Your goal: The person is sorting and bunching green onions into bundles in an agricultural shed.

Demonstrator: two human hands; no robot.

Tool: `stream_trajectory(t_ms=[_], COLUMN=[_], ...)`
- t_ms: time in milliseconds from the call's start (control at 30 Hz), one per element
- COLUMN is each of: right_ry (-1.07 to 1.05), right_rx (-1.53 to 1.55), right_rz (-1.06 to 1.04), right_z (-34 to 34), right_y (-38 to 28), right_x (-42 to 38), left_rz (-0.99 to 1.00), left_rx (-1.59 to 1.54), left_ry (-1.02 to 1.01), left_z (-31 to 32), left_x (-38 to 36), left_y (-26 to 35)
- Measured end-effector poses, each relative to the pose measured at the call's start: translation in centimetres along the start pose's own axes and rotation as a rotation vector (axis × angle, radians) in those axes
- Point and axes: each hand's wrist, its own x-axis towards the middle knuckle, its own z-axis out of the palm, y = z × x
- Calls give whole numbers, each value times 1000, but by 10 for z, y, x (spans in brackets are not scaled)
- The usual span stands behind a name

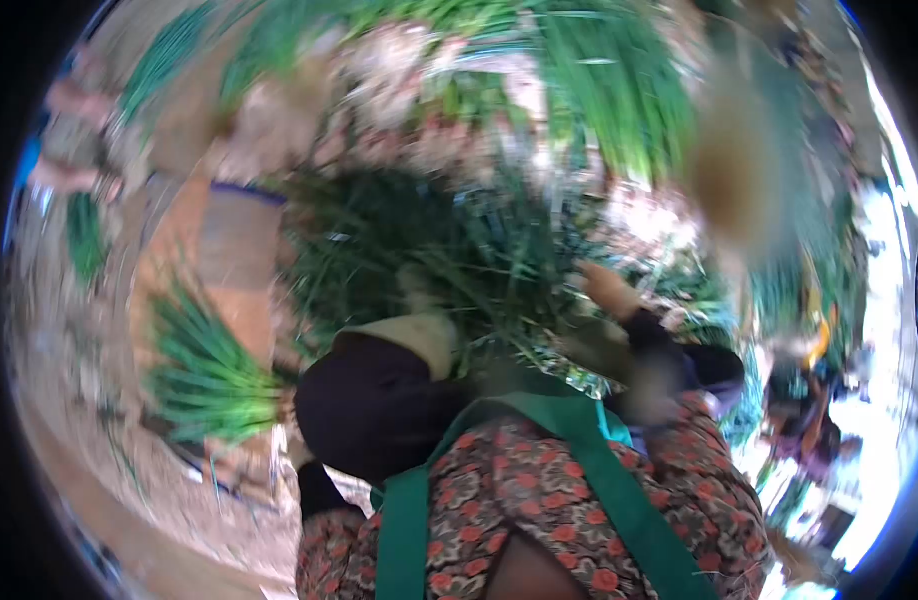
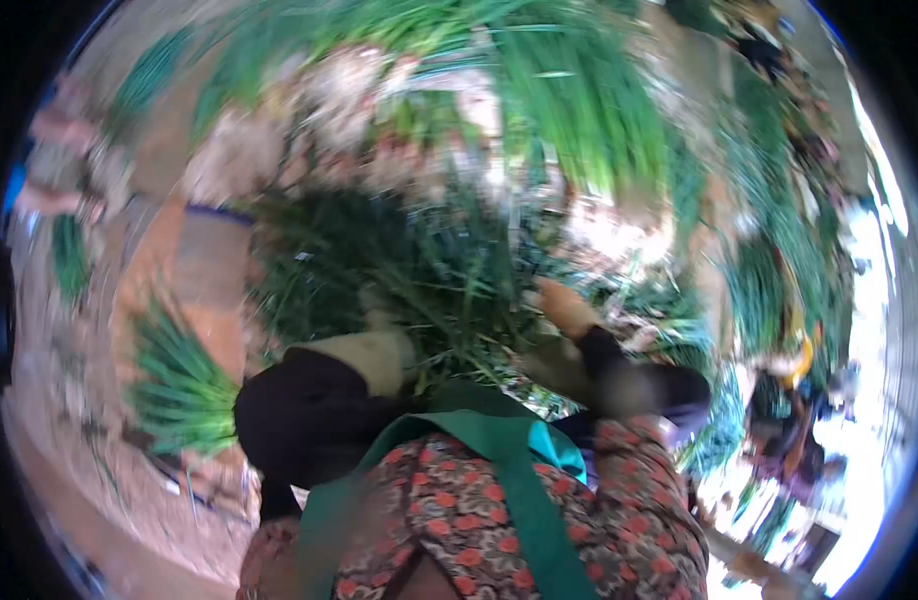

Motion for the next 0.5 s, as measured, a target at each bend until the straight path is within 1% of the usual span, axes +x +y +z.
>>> stream_trajectory(t_ms=[33, 100, 133, 200, 233, 267, 333, 367, 400, 433, 467, 500], right_ry=[72, -62, -92, -114, -216, -317, -521, -482, -495, -117, 245, 414], right_rx=[183, 423, 328, 145, 124, 140, 180, 220, 192, 84, -14, -262], right_rz=[69, 144, 20, -232, -344, -319, -267, -315, -400, -381, -294, -102], right_z=[9, 63, 79, 106, 106, 89, 54, 55, 12, -8, -27, -50], right_y=[-29, -60, -79, -122, -133, -139, -144, -103, -90, -60, -30, 2], right_x=[13, 50, 44, 30, 21, 18, 20, 41, 63, 76, 90, 110], left_rz=[-3, 14, 2, 38, 65, 110, 241, 338, 438, 537, 635, 674], left_rx=[26, 68, 100, 157, 189, 215, 261, 268, 274, 286, 293, 229], left_ry=[17, 24, 24, -22, -61, -119, -275, -354, -433, -487, -539, -617], left_z=[4, 19, 30, 61, 77, 98, 168, 212, 260, 319, 378, 413], left_x=[3, 5, 10, 6, 2, -2, -34, -64, -105, -165, -225, -275], left_y=[-2, -2, 3, 17, 26, 36, 64, 75, 97, 105, 113, 109])
